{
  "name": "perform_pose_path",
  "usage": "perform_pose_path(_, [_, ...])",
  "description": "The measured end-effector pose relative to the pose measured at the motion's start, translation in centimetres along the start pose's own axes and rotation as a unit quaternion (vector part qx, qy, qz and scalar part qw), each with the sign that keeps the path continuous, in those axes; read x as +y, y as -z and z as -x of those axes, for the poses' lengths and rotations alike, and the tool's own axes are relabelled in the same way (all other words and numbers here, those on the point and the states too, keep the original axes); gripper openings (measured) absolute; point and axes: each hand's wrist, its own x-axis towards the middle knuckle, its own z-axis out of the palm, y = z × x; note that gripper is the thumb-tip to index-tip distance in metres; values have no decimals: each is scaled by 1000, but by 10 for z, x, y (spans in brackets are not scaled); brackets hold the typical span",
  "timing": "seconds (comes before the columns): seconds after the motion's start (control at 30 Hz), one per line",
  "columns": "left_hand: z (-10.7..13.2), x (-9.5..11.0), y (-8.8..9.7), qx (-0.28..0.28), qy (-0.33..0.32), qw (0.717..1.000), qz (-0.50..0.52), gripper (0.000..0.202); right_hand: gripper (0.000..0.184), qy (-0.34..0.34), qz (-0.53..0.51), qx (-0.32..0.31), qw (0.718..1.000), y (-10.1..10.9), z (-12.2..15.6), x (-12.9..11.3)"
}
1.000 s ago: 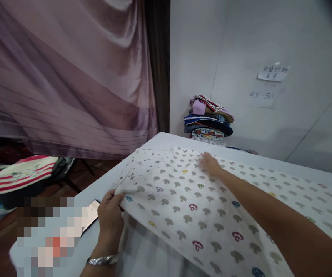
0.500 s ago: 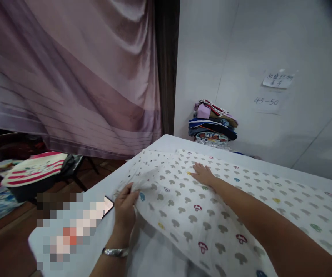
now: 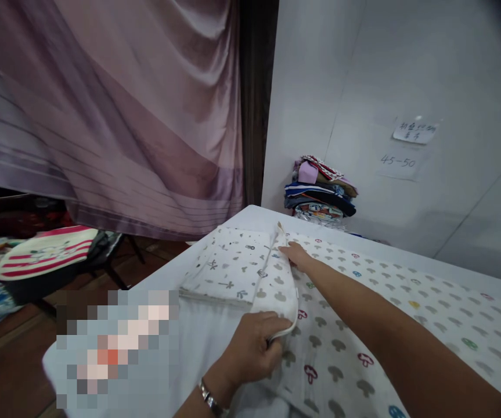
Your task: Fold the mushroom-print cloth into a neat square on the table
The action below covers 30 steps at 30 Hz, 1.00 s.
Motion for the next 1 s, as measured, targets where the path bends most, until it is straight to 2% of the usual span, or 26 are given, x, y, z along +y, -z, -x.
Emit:
perform_pose_path(0.1, [0,1,1,10,-4,1000,-5,30,29,-25,-35,-6,999,0,-7,-1])
perform_pose_path(0.2, [3,-4,6,38,-6,999,-11,32,27,-15,-77,-31,996,-5,-14,-13])
perform_pose_path(0.3, [10,-19,18,135,11,991,-14,35,28,17,-117,-63,991,-22,-21,-30])
perform_pose_path(0.4, [18,-38,38,269,110,956,-37,32,37,35,-136,-92,986,-48,-24,-39])
perform_pose_path(0.47, [21,-46,50,309,220,923,-72,30,51,49,-135,-101,985,-65,-23,-36])
perform_pose_path(0.53, [22,-50,59,295,315,895,-107,31,56,73,-127,-97,984,-77,-19,-30])
perform_pose_path(0.63, [22,-52,65,242,401,873,-135,31,52,124,-101,-78,984,-81,-6,-18])
perform_pose_path(0.8, [23,-58,69,172,485,840,-172,33,42,233,-23,-75,969,-58,49,13])
perform_pose_path(0.83, [23,-59,70,161,495,835,-180,33,43,266,14,-86,960,-52,64,23])
perform_pose_path(0.9, [23,-61,73,144,507,828,-190,35,52,344,156,-125,917,-40,96,43])
perform_pose_path(1.0, [24,-66,78,129,514,825,-196,37,62,359,319,-183,858,-23,141,68])
